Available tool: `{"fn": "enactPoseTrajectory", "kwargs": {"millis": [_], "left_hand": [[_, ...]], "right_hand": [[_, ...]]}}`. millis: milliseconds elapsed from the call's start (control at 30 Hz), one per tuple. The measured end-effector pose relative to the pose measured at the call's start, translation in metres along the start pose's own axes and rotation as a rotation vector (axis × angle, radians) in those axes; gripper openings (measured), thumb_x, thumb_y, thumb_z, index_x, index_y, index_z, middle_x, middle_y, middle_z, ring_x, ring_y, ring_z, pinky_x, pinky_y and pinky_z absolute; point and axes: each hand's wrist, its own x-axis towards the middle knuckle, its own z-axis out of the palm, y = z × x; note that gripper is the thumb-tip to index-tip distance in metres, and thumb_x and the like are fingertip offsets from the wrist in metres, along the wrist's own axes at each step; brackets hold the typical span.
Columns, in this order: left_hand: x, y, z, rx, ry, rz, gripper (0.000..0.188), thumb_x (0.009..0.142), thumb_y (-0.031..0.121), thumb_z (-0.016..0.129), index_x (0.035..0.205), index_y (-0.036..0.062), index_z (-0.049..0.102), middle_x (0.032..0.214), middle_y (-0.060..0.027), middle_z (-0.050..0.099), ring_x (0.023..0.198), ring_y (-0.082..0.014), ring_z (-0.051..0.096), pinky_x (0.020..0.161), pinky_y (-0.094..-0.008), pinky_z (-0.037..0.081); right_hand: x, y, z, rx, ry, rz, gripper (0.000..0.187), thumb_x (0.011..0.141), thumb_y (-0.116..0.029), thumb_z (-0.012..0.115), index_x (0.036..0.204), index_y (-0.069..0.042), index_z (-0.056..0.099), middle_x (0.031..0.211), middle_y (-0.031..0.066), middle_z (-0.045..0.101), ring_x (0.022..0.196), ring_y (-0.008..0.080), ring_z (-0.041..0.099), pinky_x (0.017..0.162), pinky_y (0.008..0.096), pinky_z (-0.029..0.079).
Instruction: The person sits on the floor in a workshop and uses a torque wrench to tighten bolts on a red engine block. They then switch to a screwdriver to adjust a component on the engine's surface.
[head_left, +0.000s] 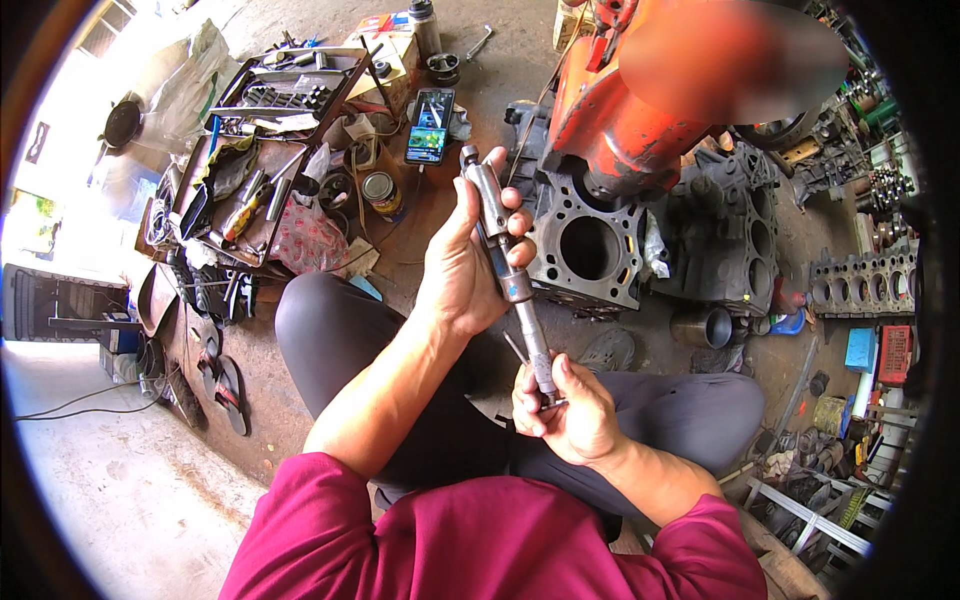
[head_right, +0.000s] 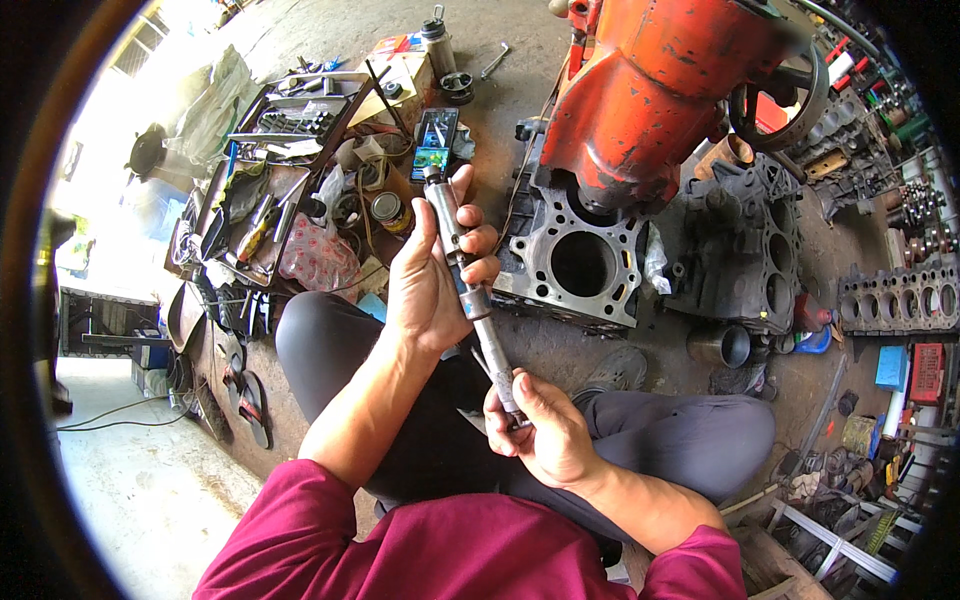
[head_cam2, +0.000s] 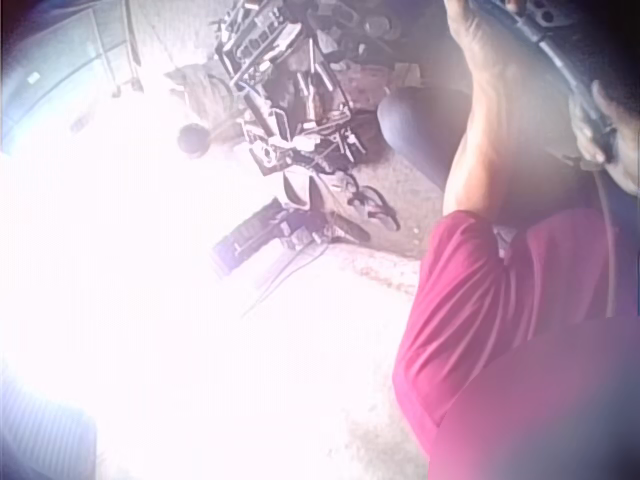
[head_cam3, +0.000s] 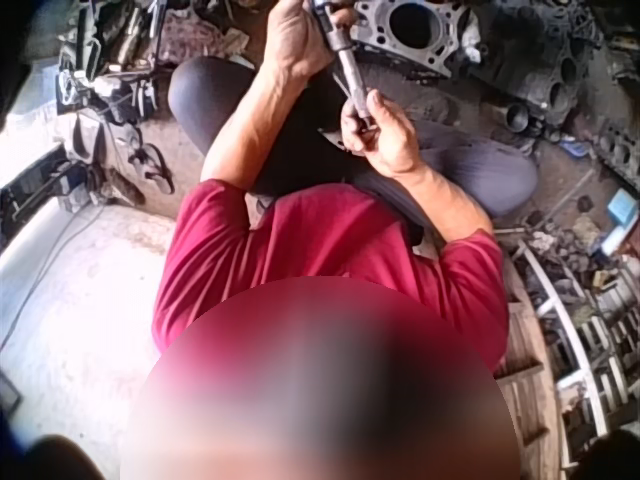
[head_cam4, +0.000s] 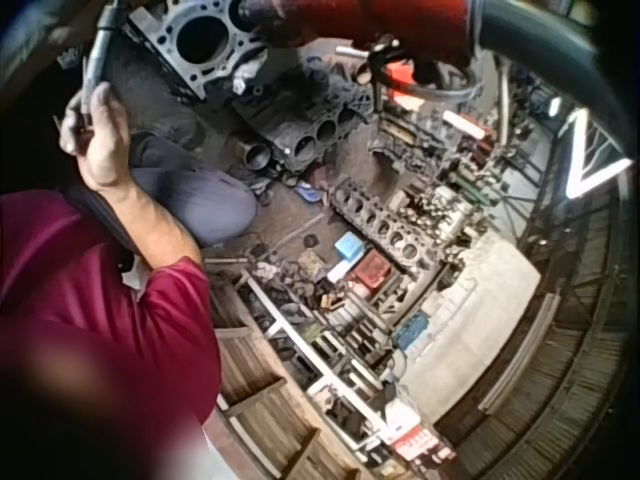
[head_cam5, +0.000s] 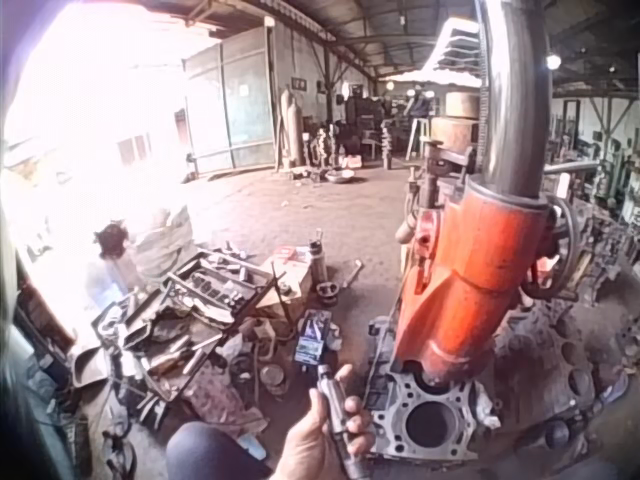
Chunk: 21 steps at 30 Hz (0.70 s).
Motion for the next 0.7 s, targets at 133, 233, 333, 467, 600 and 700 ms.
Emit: {"fn": "enactPoseTrajectory", "kwargs": {"millis": [133, 233, 333, 467, 600, 700], "left_hand": [[0.0, 0.0004, 0.0006, -0.02, 0.008, -0.008, 0.061, 0.1, 0.048, 0.053, 0.15, 0.0173, 0.037, 0.099, -0.0023, 0.057, 0.081, -0.0144, 0.055, 0.061, -0.0276, 0.046], [-0.001, 0.0001, 0.0015, -0.005, 0.006, 0.002, 0.061, 0.1, 0.049, 0.053, 0.15, 0.0172, 0.037, 0.098, -0.0021, 0.057, 0.081, -0.0142, 0.055, 0.061, -0.0275, 0.046], [-0.0015, 0.0009, 0.002, 0.001, 0.009, 0.002, 0.061, 0.1, 0.049, 0.052, 0.15, 0.0176, 0.036, 0.098, -0.0019, 0.057, 0.081, -0.0141, 0.055, 0.061, -0.0273, 0.046], [-0.0015, 0.0009, 0.0025, 0.029, 0.018, 0.009, 0.062, 0.1, 0.049, 0.052, 0.151, 0.0183, 0.035, 0.099, -0.0016, 0.057, 0.081, -0.0139, 0.055, 0.061, -0.0269, 0.046], [-0.0018, 0.0008, 0.0026, 0.044, 0.014, 0.011, 0.061, 0.1, 0.048, 0.053, 0.151, 0.0198, 0.035, 0.1, -0.0013, 0.057, 0.082, -0.0138, 0.055, 0.062, -0.0264, 0.047], [-0.0009, 0.0007, 0.0021, 0.06, 0.01, 0.015, 0.06, 0.1, 0.046, 0.055, 0.151, 0.0208, 0.035, 0.101, -0.0011, 0.057, 0.083, -0.0137, 0.055, 0.062, -0.0263, 0.047]], "right_hand": [[-0.0011, -0.0009, 0.0011, 0.054, -0.039, 0.045, 0.05, 0.104, -0.051, 0.043, 0.099, -0.003, 0.058, 0.081, 0.0064, 0.053, 0.062, 0.0161, 0.051, 0.06, 0.0301, 0.041], [-0.0006, -0.0008, 0.0015, 0.064, -0.047, 0.063, 0.052, 0.104, -0.052, 0.042, 0.098, -0.003, 0.059, 0.082, 0.0065, 0.052, 0.062, 0.0169, 0.05, 0.06, 0.0311, 0.039], [-0.0004, -0.0005, 0.002, 0.04, -0.006, 0.041, 0.049, 0.105, -0.048, 0.043, 0.1, -0.002, 0.058, 0.08, 0.0062, 0.054, 0.063, 0.0157, 0.052, 0.061, 0.0293, 0.043], [-0.001, -0.0012, 0.002, -0.012, 0.066, 0.019, 0.046, 0.106, -0.044, 0.043, 0.101, -0.001, 0.058, 0.079, 0.0057, 0.055, 0.063, 0.0145, 0.053, 0.06, 0.0274, 0.044], [-0.0012, -0.0012, 0.0012, -0.113, 0.094, -0.05, 0.037, 0.106, -0.038, 0.048, 0.099, -0.003, 0.058, 0.079, 0.0036, 0.055, 0.063, 0.0112, 0.052, 0.057, 0.0238, 0.041], [-0.0005, 0.0014, 0.0003, -0.241, 0.157, -0.141, 0.024, 0.104, -0.029, 0.056, 0.097, -0.006, 0.056, 0.079, -0.0002, 0.055, 0.062, 0.0063, 0.05, 0.055, 0.02, 0.039]]}}
